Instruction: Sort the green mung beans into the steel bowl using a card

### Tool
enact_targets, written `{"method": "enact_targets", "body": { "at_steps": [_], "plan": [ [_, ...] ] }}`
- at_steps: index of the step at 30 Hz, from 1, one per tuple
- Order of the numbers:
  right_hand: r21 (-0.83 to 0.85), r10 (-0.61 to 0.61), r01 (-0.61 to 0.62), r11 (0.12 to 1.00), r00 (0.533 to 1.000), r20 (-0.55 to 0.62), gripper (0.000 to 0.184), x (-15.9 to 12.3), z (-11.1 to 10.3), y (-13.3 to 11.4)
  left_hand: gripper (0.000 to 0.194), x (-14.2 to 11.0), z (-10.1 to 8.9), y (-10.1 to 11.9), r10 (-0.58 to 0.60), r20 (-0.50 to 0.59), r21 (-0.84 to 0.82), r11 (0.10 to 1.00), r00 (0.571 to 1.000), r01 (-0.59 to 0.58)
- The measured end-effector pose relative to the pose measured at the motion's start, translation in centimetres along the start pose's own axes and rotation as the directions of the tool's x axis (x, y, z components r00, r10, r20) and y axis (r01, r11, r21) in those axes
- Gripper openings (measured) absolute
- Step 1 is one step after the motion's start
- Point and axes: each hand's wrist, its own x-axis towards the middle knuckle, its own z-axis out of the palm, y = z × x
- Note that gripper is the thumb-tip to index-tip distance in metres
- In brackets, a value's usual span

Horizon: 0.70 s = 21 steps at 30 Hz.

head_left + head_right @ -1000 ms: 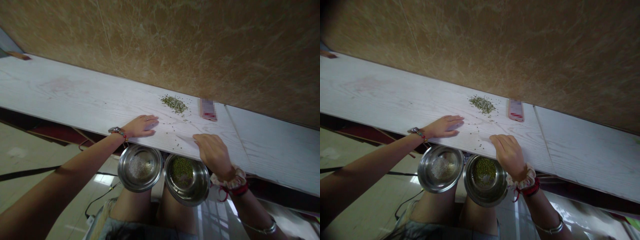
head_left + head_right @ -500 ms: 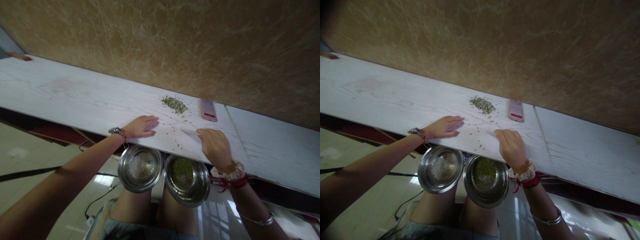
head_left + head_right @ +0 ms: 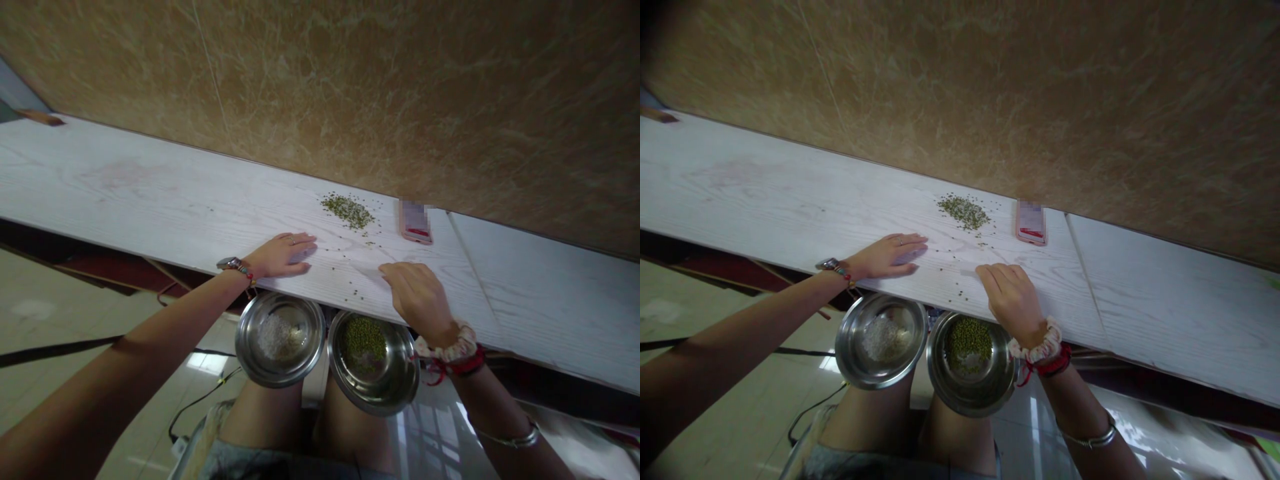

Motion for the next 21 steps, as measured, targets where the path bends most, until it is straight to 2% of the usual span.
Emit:
{"method": "enact_targets", "body": {
  "at_steps": [6, 11, 15, 18, 21],
  "plan": [
    [-0.091, 0.012, -0.014, 0.996, 1.000, -0.020, 0.021, -0.4, 0.2, 1.7, 0.048, 0.0, -0.1, 0.2, -0.002, -0.007, 0.000, 1.000, 1.000, 0.002],
    [-0.078, 0.042, -0.044, 0.996, 0.999, -0.031, 0.022, 0.1, 0.4, 1.7, 0.047, 0.0, 0.0, 0.0, 0.003, -0.010, 0.002, 1.000, 1.000, -0.003],
    [-0.091, 0.064, -0.068, 0.994, 0.997, -0.044, 0.021, 1.4, 1.6, 1.8, 0.047, 0.0, 0.0, 0.0, 0.007, -0.015, 0.001, 1.000, 1.000, -0.007],
    [-0.081, 0.055, -0.057, 0.995, 0.998, -0.017, 0.021, 2.1, 2.4, 2.0, 0.047, 0.0, 0.0, 0.0, 0.009, -0.015, -0.004, 1.000, 1.000, -0.009],
    [-0.063, 0.037, -0.036, 0.997, 0.999, 0.020, 0.019, 2.0, 2.4, 2.1, 0.047, 0.0, 0.0, 0.0, 0.012, -0.015, -0.010, 1.000, 1.000, -0.012]
  ]
}}
